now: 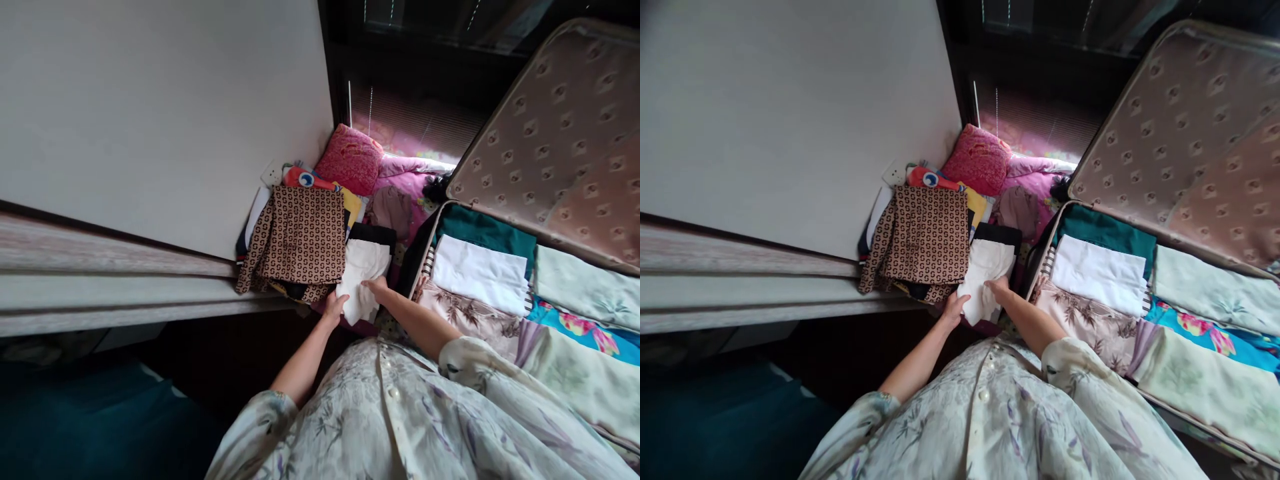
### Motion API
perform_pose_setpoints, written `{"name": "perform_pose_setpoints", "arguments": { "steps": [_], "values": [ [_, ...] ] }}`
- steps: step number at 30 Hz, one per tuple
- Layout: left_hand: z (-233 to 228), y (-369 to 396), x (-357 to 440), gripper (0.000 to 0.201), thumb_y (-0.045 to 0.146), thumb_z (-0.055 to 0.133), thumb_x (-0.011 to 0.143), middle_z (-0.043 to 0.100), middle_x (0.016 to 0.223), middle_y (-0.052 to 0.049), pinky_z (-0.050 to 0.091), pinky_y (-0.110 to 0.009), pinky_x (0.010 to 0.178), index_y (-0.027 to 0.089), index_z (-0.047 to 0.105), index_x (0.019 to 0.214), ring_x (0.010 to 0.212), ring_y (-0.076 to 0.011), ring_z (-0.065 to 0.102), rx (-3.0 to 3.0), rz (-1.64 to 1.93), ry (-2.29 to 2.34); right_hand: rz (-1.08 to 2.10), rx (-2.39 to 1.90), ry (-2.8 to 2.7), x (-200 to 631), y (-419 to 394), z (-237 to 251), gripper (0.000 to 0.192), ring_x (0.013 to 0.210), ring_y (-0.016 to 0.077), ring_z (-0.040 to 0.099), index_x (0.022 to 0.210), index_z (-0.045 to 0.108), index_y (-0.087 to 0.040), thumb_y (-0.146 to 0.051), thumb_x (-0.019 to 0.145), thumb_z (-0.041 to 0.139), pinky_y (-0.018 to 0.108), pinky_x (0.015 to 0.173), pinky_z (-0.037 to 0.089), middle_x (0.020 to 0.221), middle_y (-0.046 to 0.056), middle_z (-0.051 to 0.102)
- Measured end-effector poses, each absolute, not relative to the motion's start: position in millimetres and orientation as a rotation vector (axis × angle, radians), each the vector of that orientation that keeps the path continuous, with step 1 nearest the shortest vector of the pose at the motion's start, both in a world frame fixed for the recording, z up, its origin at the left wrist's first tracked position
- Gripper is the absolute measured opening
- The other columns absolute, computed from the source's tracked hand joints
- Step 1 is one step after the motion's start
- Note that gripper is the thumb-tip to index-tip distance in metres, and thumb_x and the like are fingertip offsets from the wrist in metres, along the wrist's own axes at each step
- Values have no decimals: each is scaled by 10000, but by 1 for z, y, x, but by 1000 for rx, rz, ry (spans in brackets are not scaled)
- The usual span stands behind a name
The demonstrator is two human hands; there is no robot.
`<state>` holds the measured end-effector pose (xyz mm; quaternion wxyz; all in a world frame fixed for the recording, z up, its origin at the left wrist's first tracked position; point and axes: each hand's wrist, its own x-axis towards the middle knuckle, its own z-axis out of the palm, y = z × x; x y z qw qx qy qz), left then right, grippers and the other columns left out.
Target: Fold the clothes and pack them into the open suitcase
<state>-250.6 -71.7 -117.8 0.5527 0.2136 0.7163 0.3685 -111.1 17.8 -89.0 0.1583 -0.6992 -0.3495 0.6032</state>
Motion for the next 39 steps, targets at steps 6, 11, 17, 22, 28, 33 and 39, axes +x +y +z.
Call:
{"name": "perform_pose_setpoints", "arguments": {
  "steps": [6, 11, 17, 22, 28, 33, 39],
  "values": [
    [-70, -78, -267, 576, 488, 566, 803, 738, 1232, -153, 611, -462, 943, 150, 677, 1257, 1151, -318, 706, 364, 1009, 1460, 1962, -1837, -628, -112, 23, -43, 297, 764, 222, 696, 961, 603, -174, -123, 688, 708, 383, 764, 599, 748, 19, 675],
    [-25, -104, -276, 673, 716, 444, 843, 671, 1389, -41, 570, -547, 1054, 343, 615, 1376, 1369, -323, 571, 371, 1154, 1313, 2148, -1425, -382, -89, -9, 11, 454, 816, 253, 733, 1020, 639, -174, -95, 586, 744, 421, 820, 600, 874, 53, 754],
    [40, -90, -219, 513, 283, 757, 716, 783, 1144, -34, 626, -512, 961, 294, 710, 1226, 1184, -333, 697, 151, 1193, 1316, 2128, -1125, -273, -26, -46, 64, 598, 828, 247, 720, 1010, 683, -178, -170, 456, 908, 387, 809, 583, 890, 36, 769],
    [95, -59, -130, 475, 112, 781, 687, 800, 1027, -47, 645, -399, 904, 198, 724, 1150, 1000, -268, 764, 138, 1188, 1136, 1926, -1037, -271, 66, -64, 100, 592, 779, 216, 715, 1018, 700, -181, -230, 478, 938, 357, 759, 580, 922, 43, 782],
    [123, -26, 23, 399, 143, 816, 675, 797, 945, -48, 635, -398, 909, 167, 734, 1065, 955, -273, 775, 246, 920, 894, 1610, -1098, -282, 211, -67, 116, 501, 659, 180, 688, 949, 716, -169, -232, 495, 917, 293, 653, 560, 823, 28, 779],
    [122, -40, 145, 487, 238, 848, 699, 776, 1096, -58, 614, -375, 931, 210, 698, 1161, 1110, -275, 728, 390, 935, 718, 1486, -1132, -468, 341, -61, 124, 496, 666, 180, 681, 981, 729, -161, -252, 521, 889, 285, 638, 552, 864, 55, 782],
    [45, -92, 219, 280, 80, 738, 725, 752, 990, -98, 592, -340, 897, 187, 645, 966, 1003, -244, 737, 460, 435, 1035, 1184, -1828, -562, 439, -89, 49, 542, 823, 246, 698, 1109, 694, -116, -240, 586, 764, 353, 735, 568, 968, 132, 767]
  ]
}}
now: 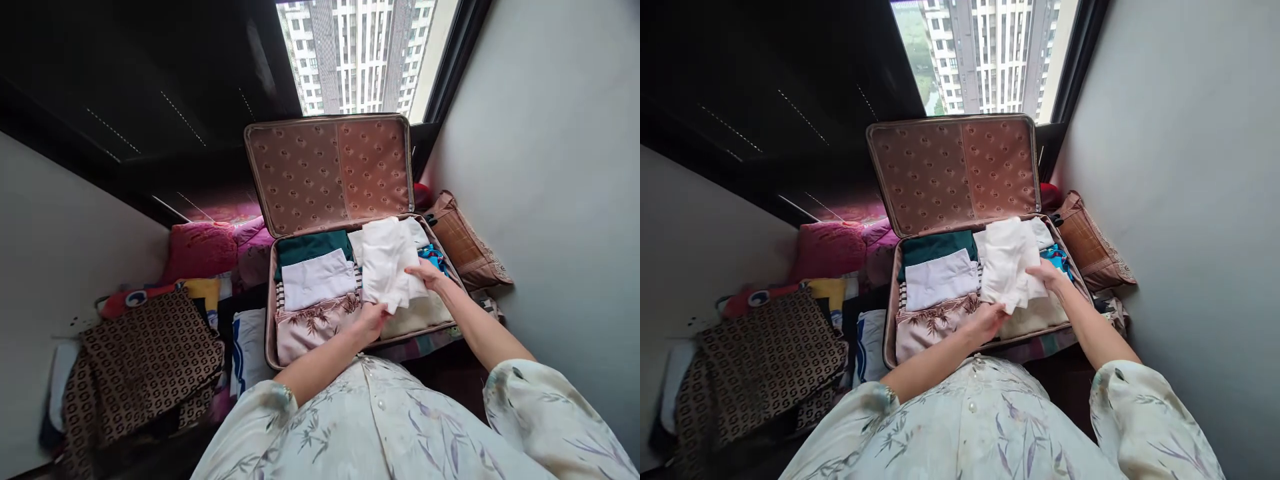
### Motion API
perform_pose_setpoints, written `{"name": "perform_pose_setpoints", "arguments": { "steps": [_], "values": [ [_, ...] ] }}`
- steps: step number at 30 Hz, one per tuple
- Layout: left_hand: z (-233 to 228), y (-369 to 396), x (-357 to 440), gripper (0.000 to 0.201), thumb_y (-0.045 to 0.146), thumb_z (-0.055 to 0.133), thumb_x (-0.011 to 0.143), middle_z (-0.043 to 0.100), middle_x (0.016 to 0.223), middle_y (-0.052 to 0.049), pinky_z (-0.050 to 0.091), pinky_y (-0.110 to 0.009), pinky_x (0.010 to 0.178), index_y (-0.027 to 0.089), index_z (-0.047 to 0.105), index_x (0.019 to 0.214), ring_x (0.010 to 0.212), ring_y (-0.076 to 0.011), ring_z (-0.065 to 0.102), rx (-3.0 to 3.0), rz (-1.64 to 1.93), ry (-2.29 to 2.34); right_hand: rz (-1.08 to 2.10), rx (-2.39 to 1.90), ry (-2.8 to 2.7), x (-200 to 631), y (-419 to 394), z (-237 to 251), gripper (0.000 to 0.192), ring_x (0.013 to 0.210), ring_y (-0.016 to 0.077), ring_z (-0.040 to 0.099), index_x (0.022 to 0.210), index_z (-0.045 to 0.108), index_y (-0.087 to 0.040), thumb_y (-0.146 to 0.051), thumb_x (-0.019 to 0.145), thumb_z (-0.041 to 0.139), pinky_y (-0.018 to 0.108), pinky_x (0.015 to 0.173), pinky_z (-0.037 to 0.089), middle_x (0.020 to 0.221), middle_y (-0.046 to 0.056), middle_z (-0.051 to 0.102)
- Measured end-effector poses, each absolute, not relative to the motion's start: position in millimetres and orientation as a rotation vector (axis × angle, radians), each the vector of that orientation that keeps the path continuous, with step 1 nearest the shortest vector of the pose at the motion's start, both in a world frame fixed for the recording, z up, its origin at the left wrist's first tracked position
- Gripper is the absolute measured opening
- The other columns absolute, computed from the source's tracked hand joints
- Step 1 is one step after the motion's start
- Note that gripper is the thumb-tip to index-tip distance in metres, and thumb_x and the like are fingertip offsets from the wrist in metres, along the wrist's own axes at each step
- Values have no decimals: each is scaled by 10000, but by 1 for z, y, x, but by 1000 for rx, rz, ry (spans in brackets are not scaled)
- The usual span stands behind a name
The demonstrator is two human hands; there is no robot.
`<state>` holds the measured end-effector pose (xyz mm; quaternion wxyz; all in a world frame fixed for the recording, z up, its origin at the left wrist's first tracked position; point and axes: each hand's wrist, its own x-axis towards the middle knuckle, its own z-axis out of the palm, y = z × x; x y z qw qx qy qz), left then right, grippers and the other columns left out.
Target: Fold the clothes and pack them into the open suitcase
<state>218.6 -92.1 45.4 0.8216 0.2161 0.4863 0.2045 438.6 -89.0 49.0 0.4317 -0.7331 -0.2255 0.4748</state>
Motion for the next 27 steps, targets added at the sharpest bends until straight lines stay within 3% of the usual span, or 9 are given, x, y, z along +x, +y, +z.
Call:
{"name": "perform_pose_setpoints", "arguments": {
  "steps": [5, 10, 13, 17, 21, 24, 27],
  "values": [
    [8, -108, 200, 228, 88, 705, 720, 724, 811, -92, 574, -356, 799, 194, 561, 862, 795, -234, 740, 568, 156, 1111, 849, -2160, -643, 457, -111, 0, 720, 1171, 334, 611, 1435, 536, -138, -249, 738, 673, 474, 996, 489, 1253, 184, 672],
    [9, -100, 175, 186, 257, 710, 771, 719, 860, -48, 545, -290, 712, 187, 604, 907, 727, -161, 693, 1036, 205, 1018, 26, -2381, -1400, 411, -105, 4, 710, 1489, 453, 258, 1598, 387, -213, -493, 961, 528, 624, 1125, 303, 1657, 216, 290],
    [6, -94, 160, 161, 306, 663, 815, 721, 896, -44, 564, -289, 738, 192, 614, 919, 790, -161, 697, 1179, 376, 1003, 14, -2300, -1762, 370, -99, -6, 702, 1527, 492, 123, 1594, 396, -355, -623, 955, 509, 665, 1113, 264, 1718, 158, 170],
    [-2, -97, 120, 170, 331, 621, 863, 722, 926, -56, 586, -325, 795, 187, 638, 952, 854, -185, 707, 1339, 601, 1045, 128, -2335, -1968, 342, -101, -39, 626, 1495, 515, 185, 1546, 460, -426, -642, 960, 490, 702, 1082, 249, 1688, 152, 262],
    [-14, -98, 44, 201, 341, 560, 926, 721, 925, -63, 568, -305, 772, 185, 667, 992, 829, -184, 715, 1441, 831, 1247, -85, -2309, -1972, 345, -108, -59, 609, 1479, 495, 221, 1564, 450, -378, -573, 988, 472, 693, 1079, 251, 1651, 185, 322],
    [-30, -91, -35, 238, 321, 467, 979, 724, 1030, -87, 568, -301, 791, 188, 646, 1061, 863, -182, 721, 1293, 987, 1748, -192, -2270, -1993, 348, -108, -62, 583, 1475, 489, 239, 1528, 520, -328, -567, 1001, 450, 688, 1068, 281, 1633, 197, 346],
    [-56, -85, -110, 272, 254, 451, 982, 700, 1151, -130, 559, -323, 873, 180, 610, 1189, 980, -207, 720, 988, 852, 2223, -219, -2267, -2032, 347, -107, -59, 582, 1469, 484, 266, 1504, 551, -298, -572, 1007, 425, 693, 1050, 314, 1627, 200, 356]
  ]
}}
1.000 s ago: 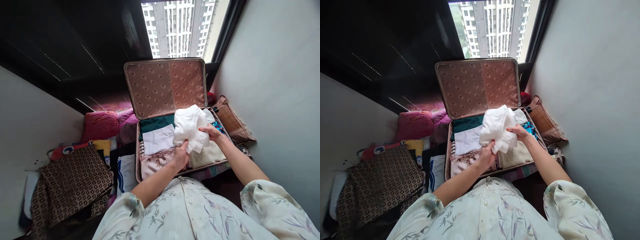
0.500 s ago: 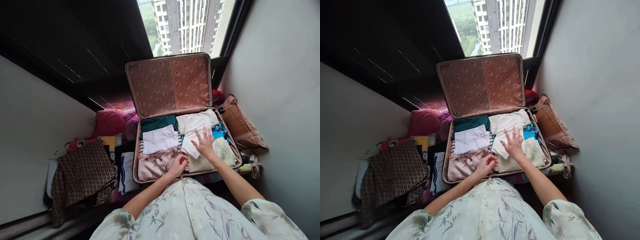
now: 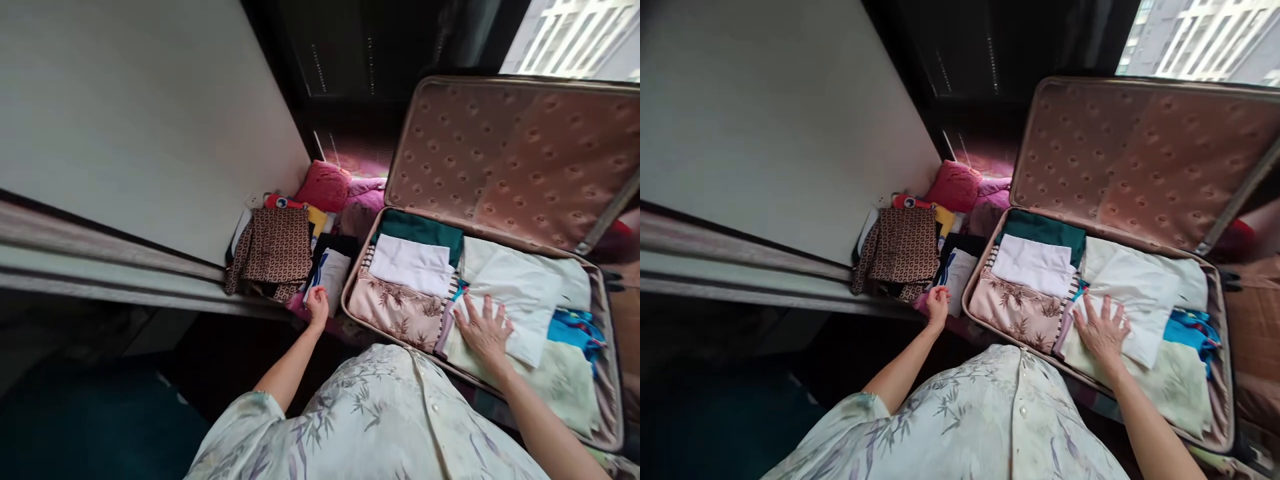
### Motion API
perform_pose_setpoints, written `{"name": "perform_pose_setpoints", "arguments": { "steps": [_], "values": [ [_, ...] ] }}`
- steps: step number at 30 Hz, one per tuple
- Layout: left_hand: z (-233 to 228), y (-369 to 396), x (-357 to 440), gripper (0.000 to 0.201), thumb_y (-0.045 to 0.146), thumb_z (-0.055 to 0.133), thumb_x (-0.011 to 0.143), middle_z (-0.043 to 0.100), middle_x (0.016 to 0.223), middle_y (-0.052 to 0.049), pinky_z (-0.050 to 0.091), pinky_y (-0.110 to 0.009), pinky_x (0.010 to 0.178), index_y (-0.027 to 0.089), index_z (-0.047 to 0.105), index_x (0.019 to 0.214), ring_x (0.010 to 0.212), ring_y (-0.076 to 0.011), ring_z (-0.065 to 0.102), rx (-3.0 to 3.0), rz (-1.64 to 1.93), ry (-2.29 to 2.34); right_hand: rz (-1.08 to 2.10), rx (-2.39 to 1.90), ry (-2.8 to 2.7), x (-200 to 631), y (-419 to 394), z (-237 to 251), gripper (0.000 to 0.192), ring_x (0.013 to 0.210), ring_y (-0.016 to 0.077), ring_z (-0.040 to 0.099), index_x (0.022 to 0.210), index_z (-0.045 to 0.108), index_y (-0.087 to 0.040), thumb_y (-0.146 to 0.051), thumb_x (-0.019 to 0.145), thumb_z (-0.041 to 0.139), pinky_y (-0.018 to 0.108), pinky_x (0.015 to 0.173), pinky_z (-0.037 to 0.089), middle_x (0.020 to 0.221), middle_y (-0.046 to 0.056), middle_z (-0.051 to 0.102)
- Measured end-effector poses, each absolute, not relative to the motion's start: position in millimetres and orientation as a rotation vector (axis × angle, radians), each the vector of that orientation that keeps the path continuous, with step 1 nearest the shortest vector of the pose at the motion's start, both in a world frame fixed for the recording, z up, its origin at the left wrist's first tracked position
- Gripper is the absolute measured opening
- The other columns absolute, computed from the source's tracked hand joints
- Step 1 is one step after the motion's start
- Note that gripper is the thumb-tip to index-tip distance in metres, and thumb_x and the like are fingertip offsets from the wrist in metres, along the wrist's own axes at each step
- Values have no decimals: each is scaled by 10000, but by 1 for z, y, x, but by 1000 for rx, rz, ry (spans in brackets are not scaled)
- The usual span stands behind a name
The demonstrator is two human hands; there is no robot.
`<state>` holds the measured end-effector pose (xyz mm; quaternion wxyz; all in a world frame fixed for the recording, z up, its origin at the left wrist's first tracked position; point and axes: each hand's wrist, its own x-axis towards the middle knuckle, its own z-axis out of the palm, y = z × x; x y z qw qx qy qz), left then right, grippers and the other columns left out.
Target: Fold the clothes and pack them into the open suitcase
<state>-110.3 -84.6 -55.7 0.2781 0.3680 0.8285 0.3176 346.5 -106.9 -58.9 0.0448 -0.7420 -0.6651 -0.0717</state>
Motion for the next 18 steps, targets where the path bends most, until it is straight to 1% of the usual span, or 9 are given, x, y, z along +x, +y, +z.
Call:
{"name": "perform_pose_setpoints", "arguments": {
  "steps": [2, 4, 6, 7, 9, 11, 13, 15, 18],
  "values": [
    [-76, -84, -146, 301, 214, 508, 953, 682, 1188, -167, 521, -371, 980, 157, 603, 1233, 1116, -256, 686, 890, 743, 2324, -214, -2288, -2052, 345, -107, -56, 595, 1467, 485, 277, 1517, 532, -295, -573, 1003, 418, 701, 1033, 331, 1624, 201, 357],
    [-97, -85, -167, 358, 193, 610, 898, 645, 1268, -198, 437, -419, 1100, 141, 603, 1252, 1278, -305, 599, 865, 678, 2337, -181, -2341, -2057, 344, -105, -53, 612, 1462, 485, 291, 1534, 504, -305, -579, 996, 402, 715, 1021, 335, 1614, 201, 370],
    [-115, -84, -176, 503, 201, 722, 828, 580, 1374, -218, 348, -455, 1172, 137, 581, 1307, 1385, -348, 499, 866, 577, 2344, -111, -2423, -2049, 343, -102, -50, 622, 1448, 487, 318, 1533, 497, -321, -594, 989, 369, 732, 1010, 328, 1599, 197, 391],
    [-122, -81, -178, 594, 223, 765, 802, 543, 1418, -228, 323, -474, 1183, 137, 556, 1351, 1410, -370, 464, 872, 500, 2353, -69, -2467, -2040, 341, -99, -49, 625, 1443, 488, 328, 1525, 502, -324, -600, 986, 348, 736, 1009, 322, 1592, 195, 400],
    [-134, -74, -183, 745, 294, 812, 782, 468, 1485, -251, 318, -515, 1169, 140, 488, 1436, 1425, -414, 428, 877, 323, 2379, -1, -2536, -2013, 333, -94, -44, 621, 1436, 489, 337, 1498, 527, -310, -587, 988, 308, 736, 1002, 320, 1575, 198, 417],
    [-141, -64, -191, 810, 359, 827, 782, 420, 1519, -265, 329, -537, 1143, 149, 453, 1468, 1428, -446, 408, 887, 192, 2391, -15, -2553, -1966, 316, -89, -38, 596, 1441, 474, 331, 1475, 542, -269, -514, 1001, 277, 719, 1003, 330, 1559, 213, 426],
    [-146, -55, -201, 789, 388, 839, 774, 435, 1508, -257, 341, -518, 1129, 160, 480, 1439, 1423, -446, 413, 934, 165, 2369, -82, -2513, -1936, 290, -83, -29, 564, 1438, 455, 333, 1456, 547, -218, -429, 999, 290, 692, 999, 355, 1550, 235, 424],
    [-149, -47, -210, 779, 390, 855, 761, 480, 1478, -245, 340, -482, 1132, 164, 495, 1414, 1429, -422, 420, 1032, 176, 2319, -148, -2445, -1932, 259, -77, -18, 538, 1430, 444, 337, 1439, 549, -177, -379, 983, 347, 666, 997, 376, 1554, 253, 409],
    [-151, -36, -215, 836, 332, 886, 734, 505, 1481, -252, 332, -468, 1144, 160, 468, 1436, 1439, -394, 434, 1090, 230, 2239, -157, -2312, -2022, 209, -67, -4, 522, 1412, 432, 354, 1424, 544, -140, -342, 956, 430, 631, 1017, 384, 1560, 263, 395]
  ]
}}
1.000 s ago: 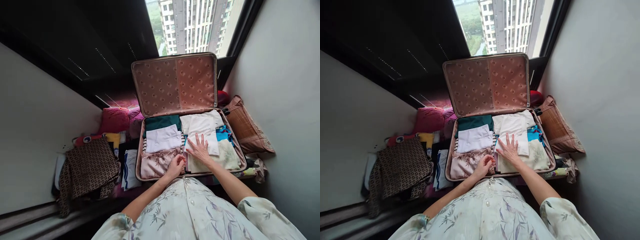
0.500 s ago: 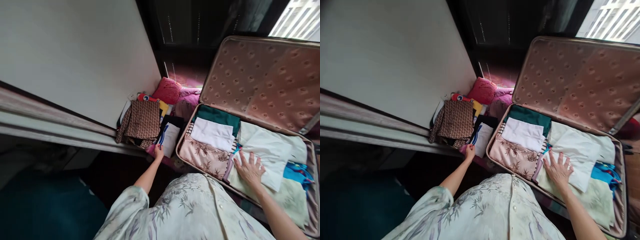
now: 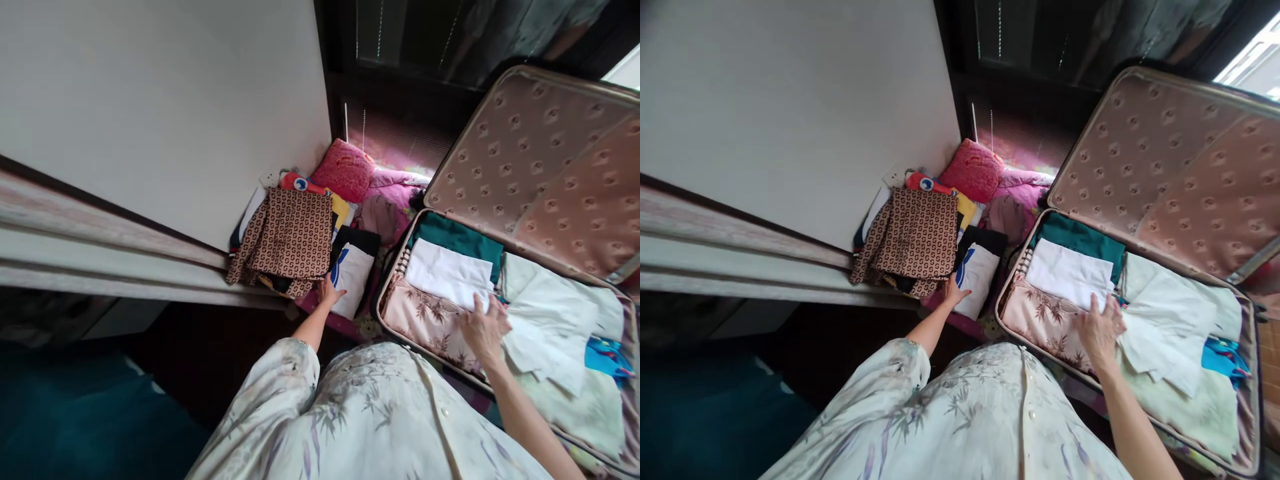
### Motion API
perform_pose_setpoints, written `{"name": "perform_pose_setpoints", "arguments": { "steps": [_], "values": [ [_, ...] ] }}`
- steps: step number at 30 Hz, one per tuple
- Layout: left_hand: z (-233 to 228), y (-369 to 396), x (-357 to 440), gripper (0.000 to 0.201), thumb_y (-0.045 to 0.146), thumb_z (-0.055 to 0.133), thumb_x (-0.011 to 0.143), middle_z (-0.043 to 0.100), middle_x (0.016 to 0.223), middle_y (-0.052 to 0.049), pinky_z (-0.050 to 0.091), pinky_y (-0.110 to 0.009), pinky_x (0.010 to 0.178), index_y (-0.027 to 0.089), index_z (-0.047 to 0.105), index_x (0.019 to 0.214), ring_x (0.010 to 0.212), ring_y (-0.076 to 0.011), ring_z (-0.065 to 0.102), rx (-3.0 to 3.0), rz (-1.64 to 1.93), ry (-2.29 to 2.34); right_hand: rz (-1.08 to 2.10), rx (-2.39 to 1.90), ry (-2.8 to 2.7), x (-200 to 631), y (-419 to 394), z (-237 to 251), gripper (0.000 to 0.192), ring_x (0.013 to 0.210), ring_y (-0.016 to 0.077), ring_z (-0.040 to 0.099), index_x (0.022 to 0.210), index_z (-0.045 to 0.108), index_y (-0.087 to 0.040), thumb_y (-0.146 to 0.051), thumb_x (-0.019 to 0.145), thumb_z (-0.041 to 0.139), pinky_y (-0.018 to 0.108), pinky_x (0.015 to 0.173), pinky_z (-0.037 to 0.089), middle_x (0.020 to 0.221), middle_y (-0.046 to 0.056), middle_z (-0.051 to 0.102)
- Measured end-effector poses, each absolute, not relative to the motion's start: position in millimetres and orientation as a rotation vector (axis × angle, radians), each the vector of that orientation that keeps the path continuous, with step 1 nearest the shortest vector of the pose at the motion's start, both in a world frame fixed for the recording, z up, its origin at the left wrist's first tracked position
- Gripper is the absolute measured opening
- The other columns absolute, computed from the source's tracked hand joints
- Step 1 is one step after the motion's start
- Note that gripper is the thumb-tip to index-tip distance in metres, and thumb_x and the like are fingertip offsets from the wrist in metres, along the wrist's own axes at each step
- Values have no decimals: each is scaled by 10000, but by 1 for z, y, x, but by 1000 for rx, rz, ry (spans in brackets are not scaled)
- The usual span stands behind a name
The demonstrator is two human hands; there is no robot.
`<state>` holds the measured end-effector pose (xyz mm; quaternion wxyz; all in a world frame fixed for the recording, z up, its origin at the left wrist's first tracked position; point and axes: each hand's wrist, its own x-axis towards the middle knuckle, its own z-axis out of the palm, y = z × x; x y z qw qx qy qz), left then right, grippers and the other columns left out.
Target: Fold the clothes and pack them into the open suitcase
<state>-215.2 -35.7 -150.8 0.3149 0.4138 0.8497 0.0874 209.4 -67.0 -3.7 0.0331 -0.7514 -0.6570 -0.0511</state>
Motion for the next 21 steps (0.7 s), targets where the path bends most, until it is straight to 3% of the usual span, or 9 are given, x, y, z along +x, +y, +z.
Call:
{"name": "perform_pose_setpoints", "arguments": {
  "steps": [4, 7, 12, 18, 21],
  "values": [
    [-150, -20, -210, 566, 245, 807, 812, 638, 1328, -264, 376, -499, 1111, 119, 583, 1316, 1320, -395, 572, 985, 255, 2172, -72, -2120, -2183, 149, -57, 5, 493, 1379, 396, 388, 1405, 553, -167, -275, 931, 469, 571, 1029, 397, 1542, 229, 433],
    [-148, -12, -209, 376, 246, 774, 836, 689, 1260, -218, 428, -433, 1084, 149, 668, 1184, 1287, -354, 613, 1006, 294, 2075, 16, -1977, -2268, 114, -54, 1, 506, 1339, 373, 423, 1404, 559, -199, -216, 905, 479, 534, 1012, 425, 1524, 197, 466],
    [-145, -5, -221, 586, 197, 853, 721, 670, 1314, -208, 463, -401, 1085, 134, 637, 1262, 1319, -335, 595, 917, 404, 1949, 231, -1820, -2326, 85, -55, -15, 539, 1255, 351, 490, 1423, 554, -213, -185, 891, 471, 511, 991, 459, 1499, 178, 497],
    [-126, -3, -232, 507, 286, 895, 672, 771, 992, -148, 589, -431, 890, 121, 697, 1108, 1035, -327, 733, 697, 537, 1670, 424, -1731, -2261, 88, -53, -28, 536, 1244, 324, 532, 1411, 574, -196, -175, 886, 468, 484, 1023, 479, 1415, 170, 561],
    [-107, -7, -239, 523, 323, 895, 659, 775, 925, -138, 609, -447, 856, 115, 699, 1098, 964, -323, 749, 637, 592, 1546, 514, -1716, -2167, 92, -51, -28, 506, 1246, 320, 551, 1379, 604, -167, -184, 894, 460, 498, 1043, 485, 1377, 182, 585]
  ]
}}
